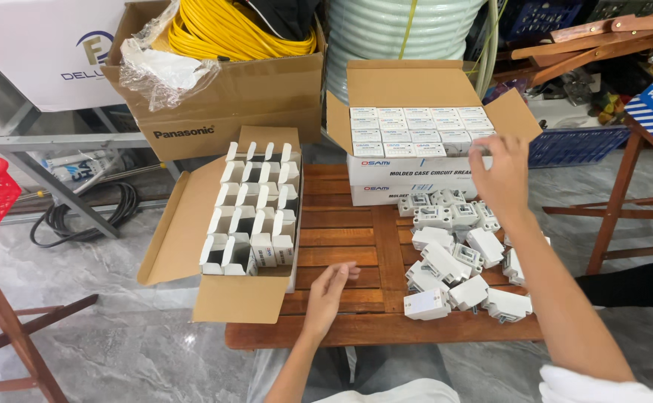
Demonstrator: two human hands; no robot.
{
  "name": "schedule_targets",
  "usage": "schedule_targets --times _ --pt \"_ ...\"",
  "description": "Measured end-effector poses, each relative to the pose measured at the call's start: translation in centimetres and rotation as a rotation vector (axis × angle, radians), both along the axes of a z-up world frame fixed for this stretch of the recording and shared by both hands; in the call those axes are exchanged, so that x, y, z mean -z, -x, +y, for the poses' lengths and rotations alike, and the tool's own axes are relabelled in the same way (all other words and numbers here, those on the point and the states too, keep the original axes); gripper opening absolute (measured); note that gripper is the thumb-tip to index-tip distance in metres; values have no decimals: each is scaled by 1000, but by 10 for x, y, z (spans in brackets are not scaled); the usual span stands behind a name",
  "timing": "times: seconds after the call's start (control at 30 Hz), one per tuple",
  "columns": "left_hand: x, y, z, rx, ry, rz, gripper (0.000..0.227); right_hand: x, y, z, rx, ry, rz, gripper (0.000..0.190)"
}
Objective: The person sits on the floor and packs white molded case circuit breakers into small cardboard boxes. They pick up each breaker, rotate it to inspect the sides, and place it into a box. The person repeats this process for several breakers, organizing them into the packaging.
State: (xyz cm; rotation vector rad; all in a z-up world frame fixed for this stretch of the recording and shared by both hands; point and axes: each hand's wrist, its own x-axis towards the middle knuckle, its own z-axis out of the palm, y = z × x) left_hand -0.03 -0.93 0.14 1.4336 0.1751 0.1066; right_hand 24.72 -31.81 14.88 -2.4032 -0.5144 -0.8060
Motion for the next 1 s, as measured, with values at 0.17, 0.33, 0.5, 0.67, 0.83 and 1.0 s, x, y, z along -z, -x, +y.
schedule_targets --times 0.17,0.33,0.5,0.67,0.83,1.0 --pt "11 0 -3 70 -83 -85 37 -16 116 40 -214 105 700 34" --pt "1 4 -4 163 -293 -186 32 0 183 30 -229 516 1127 59" --pt "-2 7 -6 256 -437 -256 37 79 193 3 -291 692 908 44" --pt "-8 11 -8 311 -395 -363 58 50 193 34 -268 174 970 48" --pt "11 3 -5 288 -319 -240 71 96 175 103 -269 -540 1047 40" --pt "11 -1 5 -4 252 -79 67 116 173 163 -366 -1024 1007 48"
